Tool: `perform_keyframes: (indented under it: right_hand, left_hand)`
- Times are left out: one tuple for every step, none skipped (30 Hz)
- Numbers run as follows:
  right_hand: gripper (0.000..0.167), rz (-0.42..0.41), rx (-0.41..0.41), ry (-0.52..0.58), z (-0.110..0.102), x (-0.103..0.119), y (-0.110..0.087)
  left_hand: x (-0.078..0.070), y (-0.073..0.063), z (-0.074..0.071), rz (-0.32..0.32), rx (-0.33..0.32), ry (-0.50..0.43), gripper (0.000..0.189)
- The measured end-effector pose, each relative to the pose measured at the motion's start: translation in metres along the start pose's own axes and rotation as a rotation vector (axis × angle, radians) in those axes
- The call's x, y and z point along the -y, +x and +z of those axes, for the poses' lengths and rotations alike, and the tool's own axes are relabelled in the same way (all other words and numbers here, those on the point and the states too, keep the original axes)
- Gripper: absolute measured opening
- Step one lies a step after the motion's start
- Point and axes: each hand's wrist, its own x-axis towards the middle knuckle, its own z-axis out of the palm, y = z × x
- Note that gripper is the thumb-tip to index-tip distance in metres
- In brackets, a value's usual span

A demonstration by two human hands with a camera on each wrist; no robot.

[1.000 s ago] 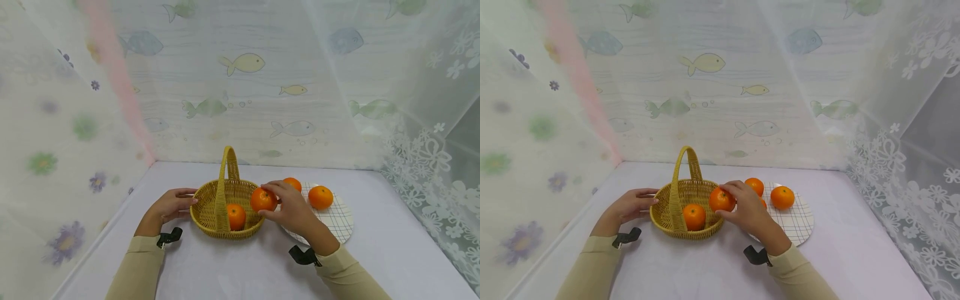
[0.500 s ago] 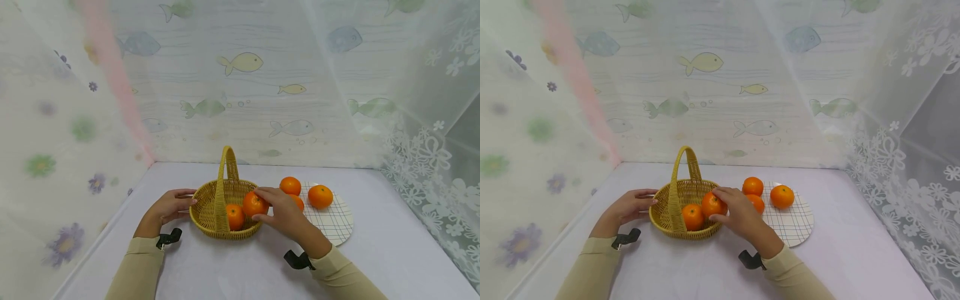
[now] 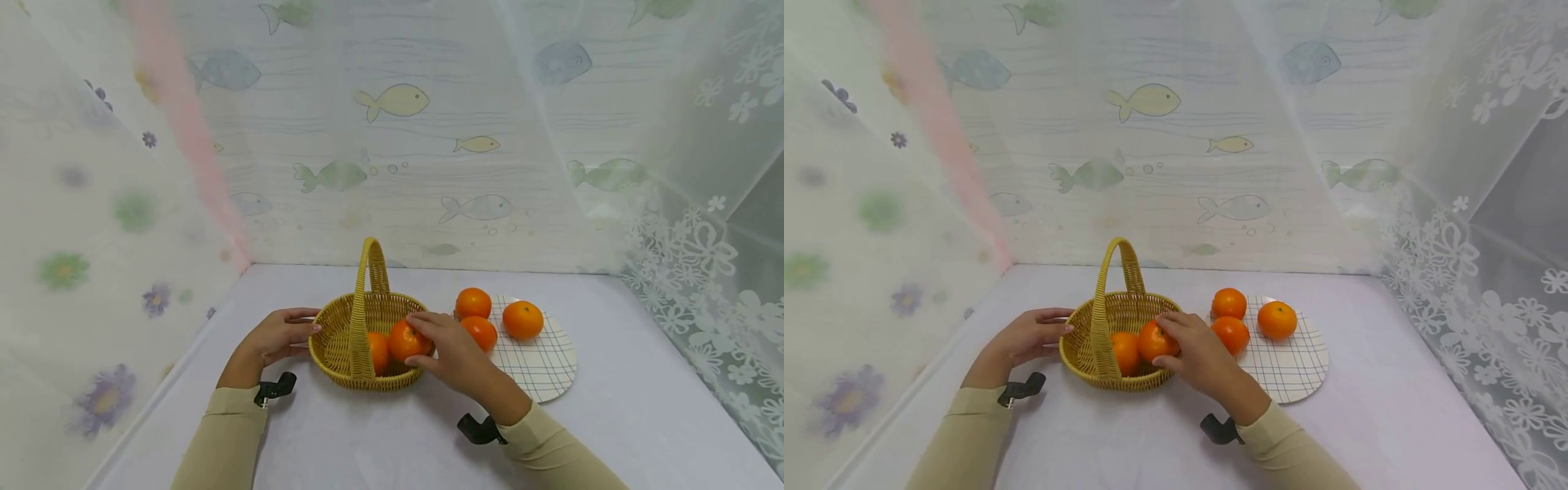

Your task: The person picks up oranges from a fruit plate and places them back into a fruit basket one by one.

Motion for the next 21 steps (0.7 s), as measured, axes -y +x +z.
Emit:
perform_keyframes:
  right_hand:
    - [0.070, -0.003, 0.004, 0.003, 0.0004, 0.0003, 0.0000]
    - [0.069, -0.005, 0.006, 0.006, 0.0007, 0.0005, -0.0001]
    - [0.069, -0.007, 0.009, 0.007, 0.0010, 0.0008, -0.0002]
    - [0.069, -0.009, 0.011, 0.008, 0.0012, 0.0010, -0.0004]
    - [0.068, -0.011, 0.012, 0.008, 0.0013, 0.0014, -0.0004]
    - [0.068, -0.011, 0.014, 0.007, 0.0016, 0.0015, -0.0004]
    - [0.068, -0.010, 0.015, 0.005, 0.0020, 0.0016, -0.0003]
    - [0.068, -0.010, 0.015, 0.007, 0.0023, 0.0016, -0.0003]
    - [0.067, -0.008, 0.017, 0.009, 0.0028, 0.0015, -0.0002]
    - [0.067, -0.007, 0.018, 0.010, 0.0033, 0.0014, -0.0001]
    - [0.067, -0.004, 0.020, 0.012, 0.0038, 0.0013, -0.0001]
    - [0.067, 0.001, 0.023, 0.015, 0.0043, 0.0011, 0.0000]
    - [0.067, 0.007, 0.027, 0.017, 0.0049, 0.0009, 0.0002]
    - [0.067, 0.013, 0.030, 0.019, 0.0053, 0.0007, 0.0002]
    - [0.067, 0.019, 0.034, 0.020, 0.0058, 0.0004, 0.0004]
    - [0.067, 0.024, 0.037, 0.021, 0.0063, 0.0002, 0.0005]
    - [0.066, 0.029, 0.039, 0.023, 0.0068, 0.0000, 0.0006]
    - [0.066, 0.033, 0.042, 0.025, 0.0070, -0.0001, 0.0007]
    - [0.066, 0.040, 0.045, 0.026, 0.0072, 0.0000, 0.0007]
    - [0.065, 0.044, 0.047, 0.027, 0.0073, 0.0000, 0.0007]
    - [0.065, 0.049, 0.050, 0.032, 0.0075, 0.0001, 0.0007]
  left_hand:
    - [0.0000, -0.0003, -0.0001, 0.007, 0.008, 0.003, 0.064]
    - [-0.0002, -0.0005, 0.0000, 0.008, 0.009, 0.001, 0.064]
    - [-0.0002, -0.0007, -0.0002, 0.010, 0.010, 0.001, 0.064]
    - [-0.0002, -0.0007, -0.0002, 0.011, 0.011, 0.001, 0.064]
    - [-0.0001, -0.0007, -0.0004, 0.013, 0.013, 0.004, 0.065]
    - [-0.0001, -0.0005, -0.0005, 0.013, 0.012, 0.007, 0.065]
    - [0.0000, -0.0004, -0.0006, 0.011, 0.009, 0.007, 0.065]
    - [0.0001, -0.0002, -0.0008, 0.007, 0.006, 0.007, 0.065]
    - [0.0001, -0.0001, -0.0009, 0.004, 0.004, 0.007, 0.065]
    - [0.0002, 0.0001, -0.0009, 0.003, 0.004, 0.010, 0.065]
    - [0.0002, 0.0004, -0.0008, -0.001, -0.001, 0.009, 0.065]
    - [0.0002, 0.0007, -0.0007, -0.004, -0.004, 0.008, 0.065]
    - [0.0001, 0.0008, -0.0006, -0.008, -0.008, 0.005, 0.065]
    - [0.0001, 0.0009, -0.0007, -0.008, -0.005, 0.009, 0.065]
    - [-0.0001, 0.0007, -0.0005, -0.008, -0.004, 0.011, 0.066]
    - [-0.0001, 0.0009, -0.0004, -0.009, -0.008, 0.011, 0.066]
    - [-0.0005, 0.0007, -0.0002, -0.010, -0.010, 0.009, 0.065]
    - [-0.0009, 0.0002, -0.0002, -0.007, -0.006, 0.011, 0.066]
    - [-0.0012, -0.0002, -0.0002, -0.006, -0.005, 0.014, 0.066]
    - [-0.0014, -0.0006, -0.0002, -0.003, -0.002, 0.017, 0.066]
    - [-0.0018, -0.0010, 0.0000, -0.003, -0.004, 0.015, 0.066]
